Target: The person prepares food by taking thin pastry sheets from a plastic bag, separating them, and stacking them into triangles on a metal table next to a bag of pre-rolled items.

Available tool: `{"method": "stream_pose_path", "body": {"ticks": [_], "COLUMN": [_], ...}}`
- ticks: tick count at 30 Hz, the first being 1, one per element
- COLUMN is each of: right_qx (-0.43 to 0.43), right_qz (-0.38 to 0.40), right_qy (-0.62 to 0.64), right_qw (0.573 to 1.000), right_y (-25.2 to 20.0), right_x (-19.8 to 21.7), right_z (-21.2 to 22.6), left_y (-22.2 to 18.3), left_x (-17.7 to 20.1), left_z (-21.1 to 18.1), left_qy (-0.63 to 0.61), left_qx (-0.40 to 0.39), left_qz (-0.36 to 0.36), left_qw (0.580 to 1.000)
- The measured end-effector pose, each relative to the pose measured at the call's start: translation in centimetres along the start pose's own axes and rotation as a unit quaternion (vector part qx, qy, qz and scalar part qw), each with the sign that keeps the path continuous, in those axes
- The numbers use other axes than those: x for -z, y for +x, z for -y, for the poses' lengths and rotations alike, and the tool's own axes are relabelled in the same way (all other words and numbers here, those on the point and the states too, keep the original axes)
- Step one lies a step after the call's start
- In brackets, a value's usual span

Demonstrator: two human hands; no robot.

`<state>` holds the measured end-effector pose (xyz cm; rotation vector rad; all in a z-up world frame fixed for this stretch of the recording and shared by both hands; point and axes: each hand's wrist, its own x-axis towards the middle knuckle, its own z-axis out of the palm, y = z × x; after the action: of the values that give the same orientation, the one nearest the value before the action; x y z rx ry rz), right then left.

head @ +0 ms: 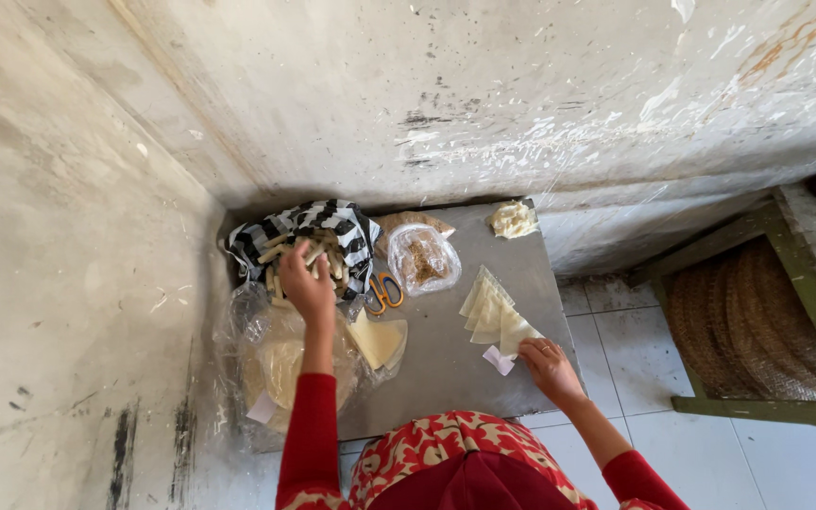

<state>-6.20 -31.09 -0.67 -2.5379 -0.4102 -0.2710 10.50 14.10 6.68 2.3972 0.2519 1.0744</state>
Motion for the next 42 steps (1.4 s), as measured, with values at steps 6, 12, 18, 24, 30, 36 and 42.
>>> {"method": "stream_pose_path", "body": {"ticks": [6,12,18,24,30,36,42], "right_qx": [-0.238,-0.296,-0.2,-0.02,0.07,-0.084,0.075], "right_qz": [0.021,-0.005,-0.157,-0.006,0.138,0.045,-0.003], "right_qy": [0.158,0.161,0.166,0.1,0.148,0.118,-0.061], "right_qw": [0.958,0.942,0.953,0.995,0.977,0.988,0.995], "right_y": [1.1,3.2,8.7,11.0,5.3,6.3,5.4], "right_x": [-1.5,-1.1,1.3,-2.2,-4.4,0.7,0.6], "right_z": [-2.8,-4.3,-0.9,6.8,10.7,6.7,5.5], "left_y": [-12.9,-21.2,-21.9,-22.5,-21.8,-22.3,-22.7], "left_x": [0.1,-1.6,-1.7,-4.2,-5.5,-3.8,-3.9], "left_z": [-11.1,-13.7,-12.1,-9.1,-5.4,-6.6,-7.1], "left_qy": [-0.293,-0.214,-0.254,-0.374,-0.355,-0.272,-0.269], "left_qx": [-0.155,-0.254,-0.24,0.251,0.304,0.224,0.066], "left_qz": [0.246,0.486,0.469,0.411,0.34,0.384,0.315], "left_qw": [0.911,0.808,0.811,0.792,0.816,0.853,0.908]}}
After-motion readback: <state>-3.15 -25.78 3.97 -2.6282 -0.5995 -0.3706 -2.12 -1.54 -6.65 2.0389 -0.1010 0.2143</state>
